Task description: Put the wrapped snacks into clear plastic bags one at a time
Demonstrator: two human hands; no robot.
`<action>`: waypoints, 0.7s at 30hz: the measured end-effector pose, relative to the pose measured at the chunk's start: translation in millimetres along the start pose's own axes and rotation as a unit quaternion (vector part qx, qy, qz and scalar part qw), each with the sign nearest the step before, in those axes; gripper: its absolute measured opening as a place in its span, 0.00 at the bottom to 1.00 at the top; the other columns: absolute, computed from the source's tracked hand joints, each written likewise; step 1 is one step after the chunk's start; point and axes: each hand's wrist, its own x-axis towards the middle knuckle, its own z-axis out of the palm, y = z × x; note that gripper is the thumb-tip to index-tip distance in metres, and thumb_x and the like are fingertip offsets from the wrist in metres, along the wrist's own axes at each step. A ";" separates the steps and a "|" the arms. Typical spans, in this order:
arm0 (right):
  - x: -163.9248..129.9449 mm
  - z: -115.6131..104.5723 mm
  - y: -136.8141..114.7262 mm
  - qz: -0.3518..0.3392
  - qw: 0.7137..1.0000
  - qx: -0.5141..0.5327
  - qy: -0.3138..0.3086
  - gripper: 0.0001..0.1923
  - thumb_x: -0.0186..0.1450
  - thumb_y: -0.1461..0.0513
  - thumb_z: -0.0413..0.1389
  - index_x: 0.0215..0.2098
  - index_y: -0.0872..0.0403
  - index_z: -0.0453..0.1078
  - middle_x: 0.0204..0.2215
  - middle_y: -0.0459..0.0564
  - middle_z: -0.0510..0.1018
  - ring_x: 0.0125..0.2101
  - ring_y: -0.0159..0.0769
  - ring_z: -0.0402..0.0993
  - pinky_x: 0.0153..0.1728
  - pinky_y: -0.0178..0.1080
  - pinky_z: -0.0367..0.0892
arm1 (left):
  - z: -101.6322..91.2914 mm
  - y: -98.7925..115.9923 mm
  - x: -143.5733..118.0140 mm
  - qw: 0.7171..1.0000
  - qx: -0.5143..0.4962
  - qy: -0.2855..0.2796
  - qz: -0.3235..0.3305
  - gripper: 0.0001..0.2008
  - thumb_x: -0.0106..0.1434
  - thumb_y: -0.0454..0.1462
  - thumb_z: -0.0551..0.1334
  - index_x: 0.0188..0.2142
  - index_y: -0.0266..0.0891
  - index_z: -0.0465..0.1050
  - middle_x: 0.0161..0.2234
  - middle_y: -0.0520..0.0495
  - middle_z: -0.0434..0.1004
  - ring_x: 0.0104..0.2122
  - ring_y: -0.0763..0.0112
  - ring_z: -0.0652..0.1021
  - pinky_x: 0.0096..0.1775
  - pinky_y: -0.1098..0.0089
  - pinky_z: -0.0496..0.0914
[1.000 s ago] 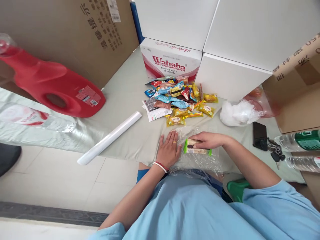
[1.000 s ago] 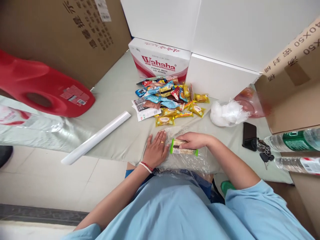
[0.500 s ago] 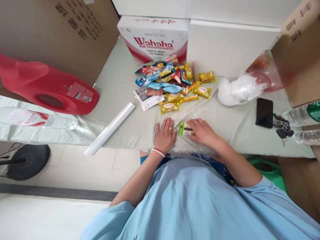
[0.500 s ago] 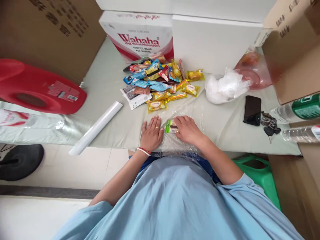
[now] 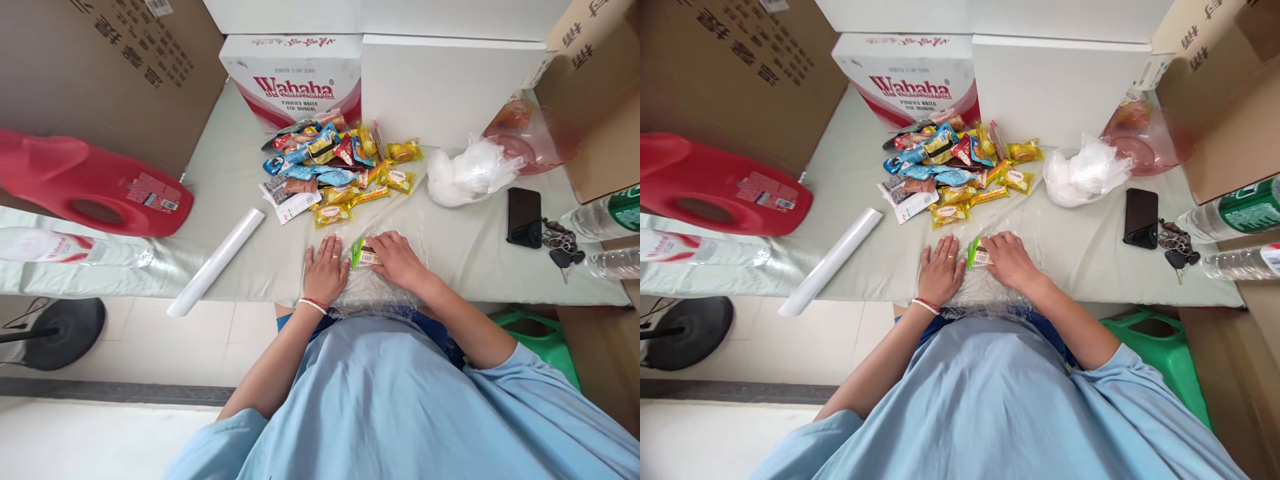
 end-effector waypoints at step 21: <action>-0.4 -12.7 -5.0 -0.018 1.000 0.007 0.020 0.30 0.65 0.61 0.62 0.65 0.55 0.65 0.56 0.61 0.74 0.58 0.55 0.62 0.58 0.52 0.60 | 1.2 -1.7 -1.2 1.000 -0.021 0.019 0.001 0.30 0.76 0.46 0.44 0.73 0.37 0.54 0.73 0.37 0.54 0.72 0.56 0.58 0.70 0.43 0.48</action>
